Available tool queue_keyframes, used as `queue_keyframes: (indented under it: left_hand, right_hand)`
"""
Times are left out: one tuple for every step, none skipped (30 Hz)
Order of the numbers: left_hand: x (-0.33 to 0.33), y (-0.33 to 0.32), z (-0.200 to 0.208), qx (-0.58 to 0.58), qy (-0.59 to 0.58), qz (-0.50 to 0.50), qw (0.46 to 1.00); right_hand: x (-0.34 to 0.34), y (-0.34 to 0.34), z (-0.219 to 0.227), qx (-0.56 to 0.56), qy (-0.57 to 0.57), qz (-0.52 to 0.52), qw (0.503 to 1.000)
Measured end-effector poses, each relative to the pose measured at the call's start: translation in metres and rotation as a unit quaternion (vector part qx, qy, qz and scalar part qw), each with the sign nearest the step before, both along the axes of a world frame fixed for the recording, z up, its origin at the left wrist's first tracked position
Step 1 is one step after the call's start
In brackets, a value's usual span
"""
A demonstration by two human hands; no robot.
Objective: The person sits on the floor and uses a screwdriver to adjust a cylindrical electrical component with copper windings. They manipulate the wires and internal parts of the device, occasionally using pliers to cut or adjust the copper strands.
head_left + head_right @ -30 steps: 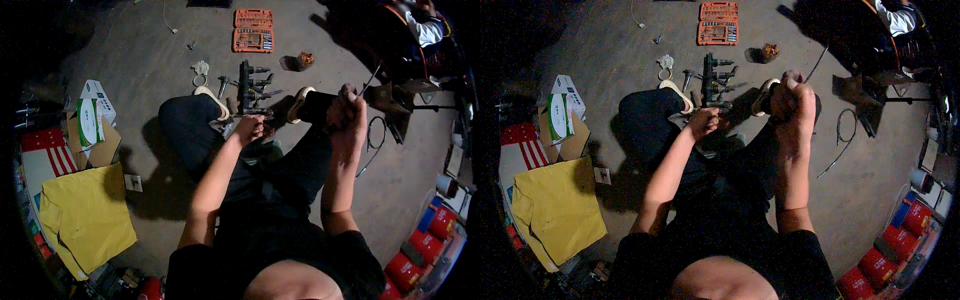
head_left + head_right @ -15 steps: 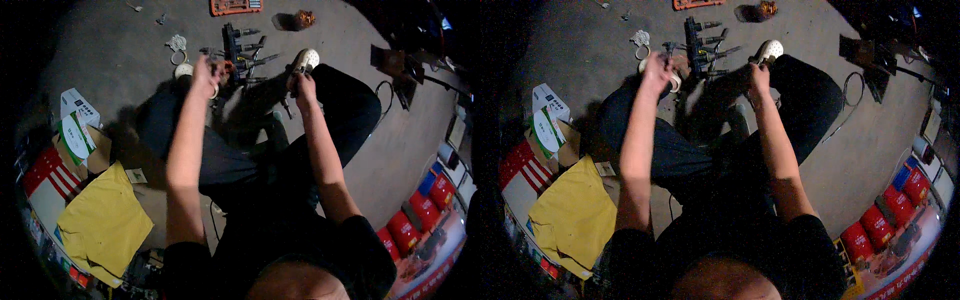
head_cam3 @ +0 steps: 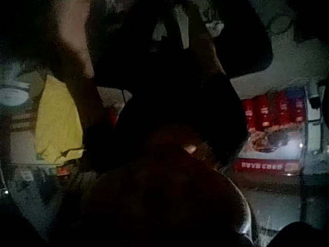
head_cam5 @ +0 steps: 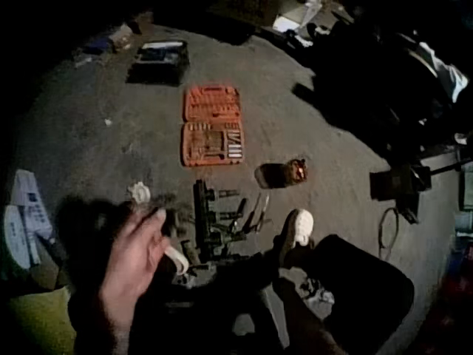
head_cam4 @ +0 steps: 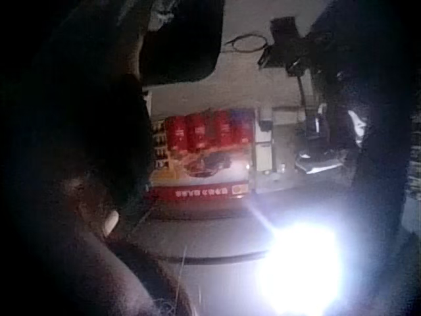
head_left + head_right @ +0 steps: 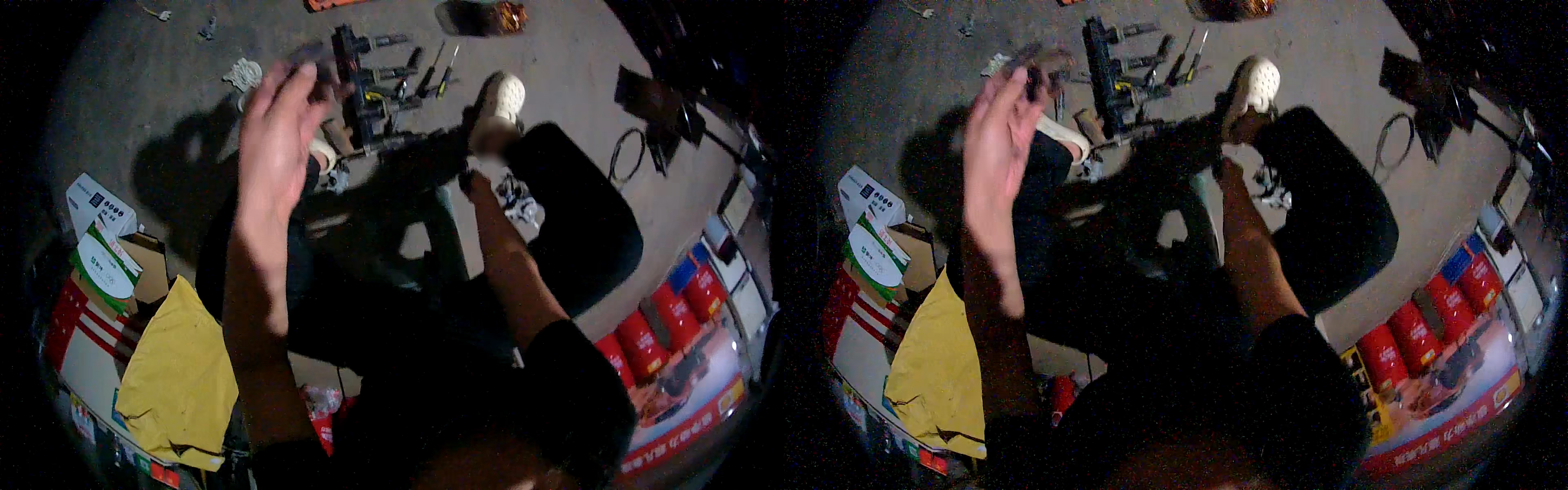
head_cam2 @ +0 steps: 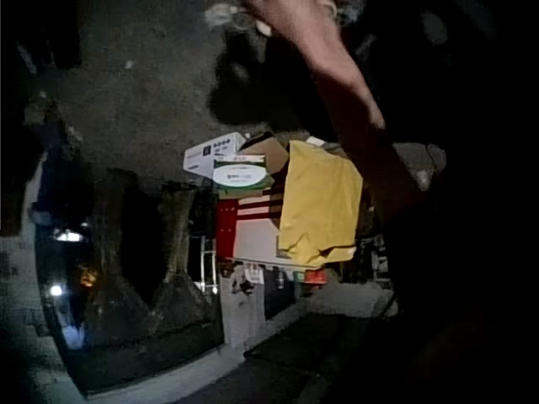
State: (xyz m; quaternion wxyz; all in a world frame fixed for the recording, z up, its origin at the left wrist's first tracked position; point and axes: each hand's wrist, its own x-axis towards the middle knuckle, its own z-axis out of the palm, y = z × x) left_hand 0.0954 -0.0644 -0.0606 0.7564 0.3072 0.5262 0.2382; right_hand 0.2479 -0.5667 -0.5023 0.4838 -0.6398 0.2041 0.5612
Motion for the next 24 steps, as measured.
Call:
queue_keyframes:
  left_hand:
    - [0.005, 0.003, -0.003, -0.039, -0.024, -0.01, 0.999]
    - [-0.014, -0.007, -0.004, -0.058, -0.014, 0.049, 0.997]
    - [0.0, -0.007, -0.003, -0.045, -0.05, 0.002, 0.998]
    - [0.005, -0.007, 0.001, -0.018, -0.044, -0.01, 0.999]
    - [0.006, -0.005, 0.001, -0.008, -0.035, -0.011, 0.999]
    - [0.002, -0.003, -0.003, -0.009, -0.027, -0.002, 1.0]
    - [0.006, -0.001, -0.006, 0.014, -0.049, -0.021, 0.998]
    - [0.001, -0.004, -0.01, 0.026, -0.07, -0.008, 0.997]
    - [0.009, -0.001, -0.007, 0.031, -0.092, -0.021, 0.995]
    - [0.009, 0.001, -0.007, 0.036, -0.093, -0.04, 0.994]
    - [0.008, 0.002, -0.009, 0.039, -0.097, -0.06, 0.993]
    - [0.009, 0.002, -0.008, 0.041, -0.104, -0.081, 0.99]
    - [0.009, -0.001, -0.003, 0.034, -0.071, -0.054, 0.995]
    - [0.011, -0.004, -0.001, 0.027, -0.075, -0.045, 0.996]
    - [0.012, -0.006, -0.001, 0.022, -0.08, -0.039, 0.996]
    - [0.012, -0.007, -0.001, 0.016, -0.085, -0.033, 0.996]
    - [0.011, -0.007, -0.001, 0.006, -0.131, -0.041, 0.991]
    - [0.015, -0.007, 0.002, 0.002, -0.162, -0.049, 0.986]
    - [0.013, -0.008, 0.003, -0.007, -0.189, -0.04, 0.981]
    - [0.014, -0.009, 0.006, -0.011, -0.217, -0.043, 0.975]
    - [0.014, -0.01, 0.007, -0.018, -0.251, -0.046, 0.967]
    - [0.013, -0.013, 0.01, -0.007, -0.267, -0.059, 0.962]
    - [0.011, -0.017, 0.012, 0.006, -0.285, -0.068, 0.956]
    - [0.011, -0.023, 0.022, 0.016, -0.304, -0.078, 0.949]
  right_hand:
    - [-0.014, -0.028, -0.018, -0.093, 0.002, -0.092, 0.991]
    - [-0.01, 0.022, -0.012, -0.103, 0.039, -0.092, 0.99]
    - [-0.031, 0.034, -0.013, -0.089, 0.052, -0.176, 0.979]
    - [-0.028, 0.049, -0.01, -0.077, 0.056, -0.215, 0.972]
    - [-0.019, 0.067, -0.008, -0.059, 0.055, -0.249, 0.965]
    - [-0.007, 0.086, -0.001, -0.048, 0.057, -0.263, 0.962]
    - [-0.011, 0.093, 0.0, -0.026, 0.06, -0.305, 0.95]
    - [-0.008, 0.111, 0.01, -0.014, 0.072, -0.304, 0.95]
    - [-0.01, 0.108, 0.013, 0.009, 0.072, -0.349, 0.934]
    - [-0.014, 0.113, 0.019, 0.029, 0.083, -0.372, 0.924]
    - [-0.022, 0.116, 0.028, 0.051, 0.098, -0.391, 0.914]
    - [-0.033, 0.121, 0.037, 0.077, 0.116, -0.41, 0.902]
    - [-0.038, 0.131, 0.059, 0.094, 0.136, -0.414, 0.895]
    - [-0.049, 0.135, 0.071, 0.121, 0.155, -0.424, 0.884]
    - [-0.062, 0.14, 0.085, 0.145, 0.173, -0.436, 0.871]
    - [-0.079, 0.145, 0.096, 0.17, 0.191, -0.447, 0.857]
    - [-0.091, 0.148, 0.104, 0.177, 0.186, -0.452, 0.854]
    - [-0.105, 0.154, 0.11, 0.18, 0.163, -0.457, 0.856]
    - [-0.113, 0.16, 0.125, 0.154, 0.132, -0.434, 0.878]
    - [-0.118, 0.167, 0.14, 0.076, 0.043, -0.382, 0.92]
    - [-0.125, 0.177, 0.157, -0.019, -0.035, -0.318, 0.947]
    - [-0.132, 0.187, 0.175, -0.108, -0.116, -0.254, 0.954]
    - [-0.122, 0.226, 0.258, -0.097, -0.108, -0.238, 0.96]
    - [-0.112, 0.235, 0.301, -0.009, -0.112, -0.199, 0.974]
